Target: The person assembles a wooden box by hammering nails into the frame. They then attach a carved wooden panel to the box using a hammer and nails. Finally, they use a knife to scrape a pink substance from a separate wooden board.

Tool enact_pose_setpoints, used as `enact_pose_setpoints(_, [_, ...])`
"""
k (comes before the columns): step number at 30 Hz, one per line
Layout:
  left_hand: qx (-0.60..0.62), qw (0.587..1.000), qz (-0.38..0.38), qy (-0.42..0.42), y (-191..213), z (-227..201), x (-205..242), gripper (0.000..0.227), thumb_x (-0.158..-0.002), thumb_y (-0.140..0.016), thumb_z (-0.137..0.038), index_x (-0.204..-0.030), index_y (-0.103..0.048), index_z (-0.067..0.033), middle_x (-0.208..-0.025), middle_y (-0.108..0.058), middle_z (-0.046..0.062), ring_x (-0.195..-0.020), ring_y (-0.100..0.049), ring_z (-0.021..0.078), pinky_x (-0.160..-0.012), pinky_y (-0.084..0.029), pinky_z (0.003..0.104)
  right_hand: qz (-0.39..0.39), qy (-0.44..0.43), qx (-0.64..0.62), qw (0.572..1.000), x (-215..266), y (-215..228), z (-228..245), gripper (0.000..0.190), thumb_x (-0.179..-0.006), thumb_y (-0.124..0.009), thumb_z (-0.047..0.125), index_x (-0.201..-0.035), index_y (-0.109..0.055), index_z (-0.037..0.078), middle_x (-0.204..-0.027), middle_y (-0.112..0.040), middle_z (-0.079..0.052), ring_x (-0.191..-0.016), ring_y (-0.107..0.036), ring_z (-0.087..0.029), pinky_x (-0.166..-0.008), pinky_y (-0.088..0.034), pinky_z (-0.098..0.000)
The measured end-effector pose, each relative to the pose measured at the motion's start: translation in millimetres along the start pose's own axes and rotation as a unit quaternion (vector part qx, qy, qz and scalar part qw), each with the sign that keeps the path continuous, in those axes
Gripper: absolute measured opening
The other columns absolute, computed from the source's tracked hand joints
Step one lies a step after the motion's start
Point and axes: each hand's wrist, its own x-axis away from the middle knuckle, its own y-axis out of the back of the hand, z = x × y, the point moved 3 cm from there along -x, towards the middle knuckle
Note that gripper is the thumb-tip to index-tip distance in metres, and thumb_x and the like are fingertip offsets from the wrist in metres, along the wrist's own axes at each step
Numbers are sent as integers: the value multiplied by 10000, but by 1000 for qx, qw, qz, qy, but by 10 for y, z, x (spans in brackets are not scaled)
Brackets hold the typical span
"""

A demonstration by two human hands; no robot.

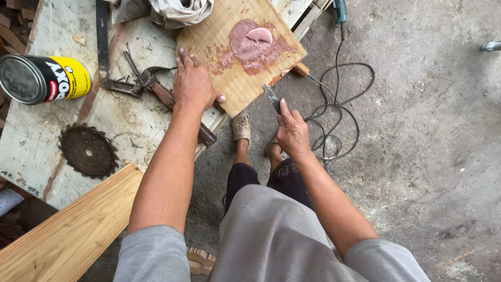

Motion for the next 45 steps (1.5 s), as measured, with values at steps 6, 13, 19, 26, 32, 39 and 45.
enact_pose_setpoints(6, [22, 1000, 7, 8, 31, -12, 1, 1365, -611, -957, -494, -1559, -164, 86, -1659, -75, 263, -1536, -153, 386, -1229, -249, 445, 39, -47, -52, 997, 355, 165, -266, 409, -913, -754, 120, -1313, -683, 67, -907, -697, -144, -773, -681, -281, -707, -561, -414])
enact_pose_setpoints(13, [32, 999, 16, 19, 73, 9, 34, 1377, -609, -962, -485, -1575, -156, 73, -1678, -59, 253, -1556, -142, 365, -1246, -244, 462, 80, -222, -242, 941, -54, 167, -38, 393, -999, -604, 174, -1383, -642, 96, -763, -683, -45, -650, -647, -102, -616, -543, -280])
enact_pose_setpoints(19, [38, 999, 16, 14, 11, -11, 9, 1387, -599, -959, -496, -1569, -137, 60, -1676, -43, 226, -1548, -134, 357, -1222, -254, 467, 71, -112, -62, 989, 174, -300, -548, 394, -1012, -652, 154, -1405, -673, 126, -927, -705, -174, -841, -685, -323, -766, -566, -406])
enact_pose_setpoints(26, [13, 1000, 13, 1, -90, 37, 25, 1362, -622, -966, -488, -1550, -179, 124, -1665, -99, 297, -1543, -178, 401, -1228, -293, 450, 60, -41, -163, 984, 534, 58, -362, 389, -1082, -604, 124, -1470, -609, 92, -1279, -702, -211, -1210, -689, -350, -1009, -527, -438])
enact_pose_setpoints(32, [8, 1000, 16, 16, 66, -43, 28, 1381, -597, -986, -468, -1549, -171, 112, -1657, -92, 283, -1536, -178, 391, -1219, -297, 418, 35, -6, -57, 998, -222, 71, 159, 438, -955, -717, 136, -1386, -643, 107, -920, -688, -173, -827, -688, -360, -754, -549, -437])
enact_pose_setpoints(39, [5, 1000, 19, 18, 89, -57, 1, 1368, -603, -982, -453, -1548, -173, 117, -1662, -79, 277, -1536, -183, 381, -1210, -318, 412, 39, -17, -49, 998, 133, 37, 11, 448, -943, -705, 103, -1385, -631, 97, -903, -686, -173, -800, -691, -372, -717, -553, -454])
enact_pose_setpoints(45, [34, 999, 24, 23, 50, -60, 43, 1336, -617, -978, -437, -1557, -191, 96, -1663, -73, 297, -1543, -160, 415, -1205, -333, 396, -17, 49, -89, 995, 213, 250, 163, 492, -932, -629, 2, -1409, -607, 122, -973, -693, -173, -870, -717, -349, -793, -581, -433])
